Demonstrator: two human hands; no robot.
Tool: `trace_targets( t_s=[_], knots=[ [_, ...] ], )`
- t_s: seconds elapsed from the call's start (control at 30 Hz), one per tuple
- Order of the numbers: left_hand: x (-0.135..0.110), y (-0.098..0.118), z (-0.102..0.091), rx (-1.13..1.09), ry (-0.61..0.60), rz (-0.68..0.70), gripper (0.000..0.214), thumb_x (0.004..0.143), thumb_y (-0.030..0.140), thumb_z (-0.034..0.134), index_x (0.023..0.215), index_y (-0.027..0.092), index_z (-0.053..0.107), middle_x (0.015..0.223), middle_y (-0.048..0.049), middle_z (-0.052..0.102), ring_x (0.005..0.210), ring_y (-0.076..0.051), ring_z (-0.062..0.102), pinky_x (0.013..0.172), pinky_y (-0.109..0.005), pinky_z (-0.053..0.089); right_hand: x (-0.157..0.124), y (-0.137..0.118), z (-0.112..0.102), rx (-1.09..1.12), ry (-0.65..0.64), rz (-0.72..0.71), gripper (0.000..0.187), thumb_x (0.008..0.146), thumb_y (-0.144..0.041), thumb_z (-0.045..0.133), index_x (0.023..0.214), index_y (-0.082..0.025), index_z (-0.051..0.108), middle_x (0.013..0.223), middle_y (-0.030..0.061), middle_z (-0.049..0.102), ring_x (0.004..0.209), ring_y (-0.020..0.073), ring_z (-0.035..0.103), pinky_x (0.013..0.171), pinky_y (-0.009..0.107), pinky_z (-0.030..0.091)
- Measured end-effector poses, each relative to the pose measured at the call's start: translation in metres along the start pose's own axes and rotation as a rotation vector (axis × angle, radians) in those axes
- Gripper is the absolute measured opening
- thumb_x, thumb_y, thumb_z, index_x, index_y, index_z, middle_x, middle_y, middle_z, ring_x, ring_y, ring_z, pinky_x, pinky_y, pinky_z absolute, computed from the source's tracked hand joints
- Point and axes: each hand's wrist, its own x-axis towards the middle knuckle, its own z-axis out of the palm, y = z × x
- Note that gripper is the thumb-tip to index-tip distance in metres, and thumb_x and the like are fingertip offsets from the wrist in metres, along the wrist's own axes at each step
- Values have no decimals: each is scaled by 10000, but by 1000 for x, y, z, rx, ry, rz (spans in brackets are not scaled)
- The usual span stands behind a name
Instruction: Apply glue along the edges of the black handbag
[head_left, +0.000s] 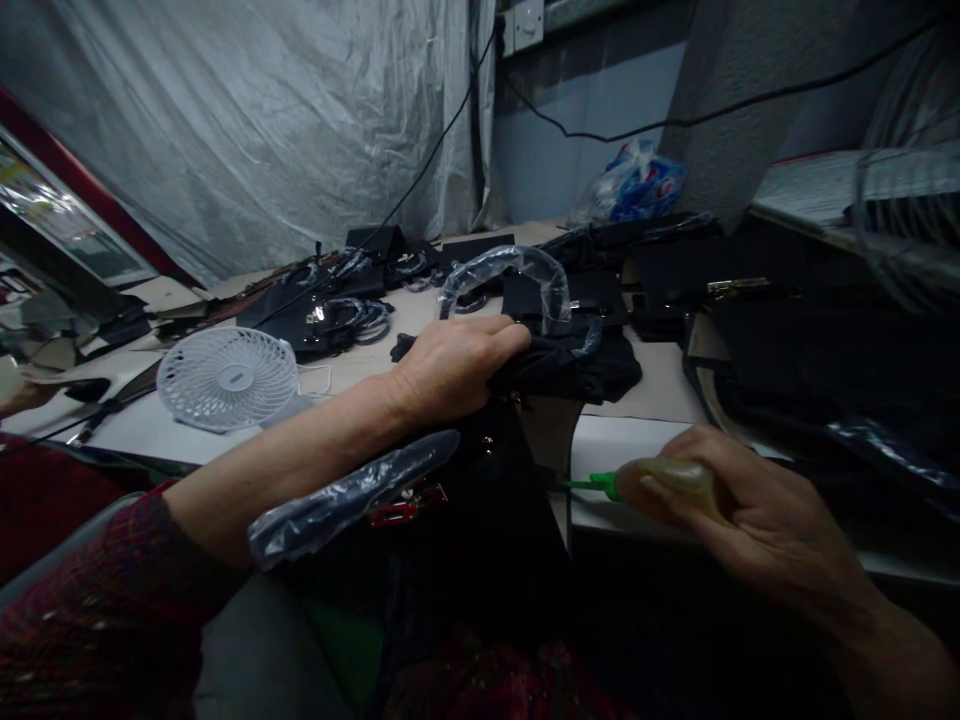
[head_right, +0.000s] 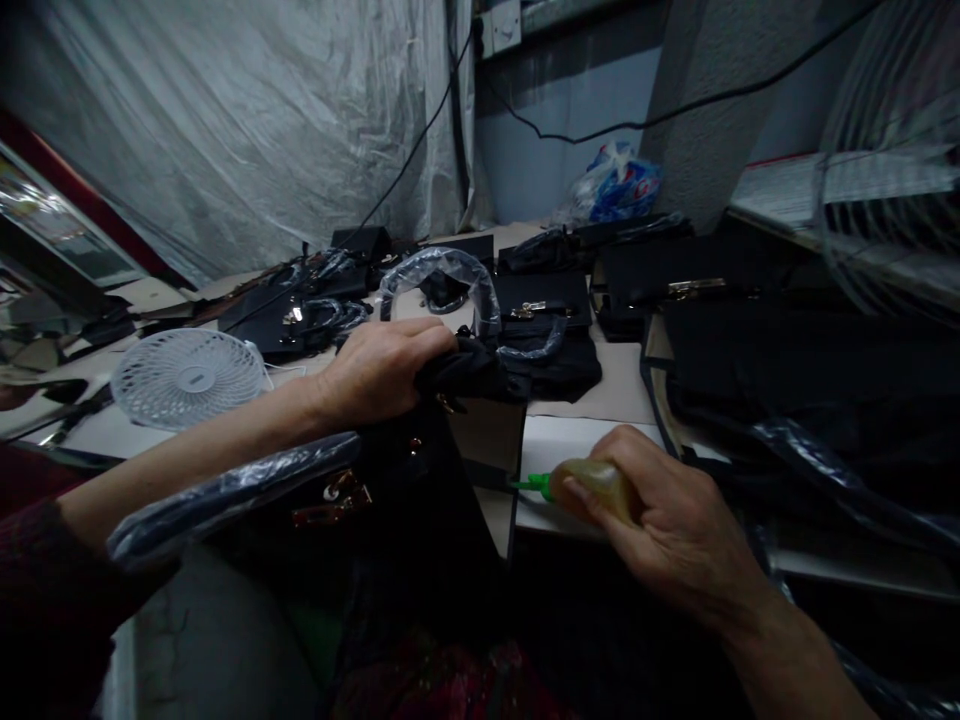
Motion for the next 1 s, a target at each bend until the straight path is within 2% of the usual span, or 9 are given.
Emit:
trace_targets(
  t_s=[0.1, 0.2, 0.33, 0.47, 0.6, 0.73, 0.87, 1.0],
  knots=[
    [-2, 5, -3, 18, -3, 17, 297, 755, 67, 581, 1018, 205, 584, 995, -44, 671, 904, -205, 638, 607, -281, 436, -2, 3, 1, -26, 32, 60, 239, 957, -488, 596, 876, -265, 574, 723, -16, 585, 552, 167, 551, 492, 314, 436],
    [-3, 8, -3, 40, 0, 29, 297, 763, 71, 580, 1026, 209, 570, 968, -44, 658, 903, -205, 636, 594, -278, 430, -3, 4, 0, -8, -10, 115, 274, 947, -521, 597, 851, -266, 568, 677, -22, 583, 522, 170, 548, 468, 313, 432],
    [-5, 10, -2, 85, 18, 71, 296, 777, 73, 557, 1041, 207, 558, 933, -52, 639, 902, -213, 636, 557, -284, 406, -3, 3, -2, -45, 69, 111, 282, 952, -524, 578, 833, -268, 568, 667, -15, 595, 521, 180, 560, 463, 314, 432],
    [-8, 13, -4, 114, 37, 121, 268, 805, 76, 517, 1043, 194, 552, 922, -61, 631, 903, -218, 628, 553, -291, 408, -4, 1, -7, -43, 20, 116, 321, 947, -559, 575, 818, -265, 579, 647, -15, 610, 494, 170, 565, 427, 293, 438],
    [-9, 18, -5, 145, 33, 132, 258, 843, 87, 485, 1067, 190, 561, 927, -72, 628, 910, -226, 620, 593, -295, 444, -5, -2, -10, -70, 88, 145, 381, 935, -608, 573, 790, -256, 584, 637, -3, 613, 487, 173, 566, 411, 290, 442],
    [-10, 20, -5, 156, 39, 144, 230, 859, 102, 488, 1057, 191, 560, 927, -72, 631, 910, -224, 622, 595, -292, 442, -6, -6, -12, 29, 28, 162, 363, 945, -581, 570, 787, -256, 604, 638, -8, 630, 484, 169, 586, 400, 277, 459],
    [-11, 20, -4, 159, 56, 158, 224, 866, 94, 469, 1046, 188, 563, 919, -73, 626, 886, -226, 615, 557, -299, 417, -8, -8, -15, -29, 119, 193, 381, 922, -601, 582, 766, -255, 610, 626, 0, 632, 466, 171, 584, 381, 273, 440],
    [-11, 20, -4, 155, 57, 165, 228, 871, 94, 463, 1055, 181, 567, 923, -74, 626, 890, -226, 614, 549, -301, 409, -10, -10, -16, 34, 28, 261, 373, 907, -584, 594, 755, -244, 623, 632, -8, 636, 478, 159, 595, 403, 250, 463]
  ],
)
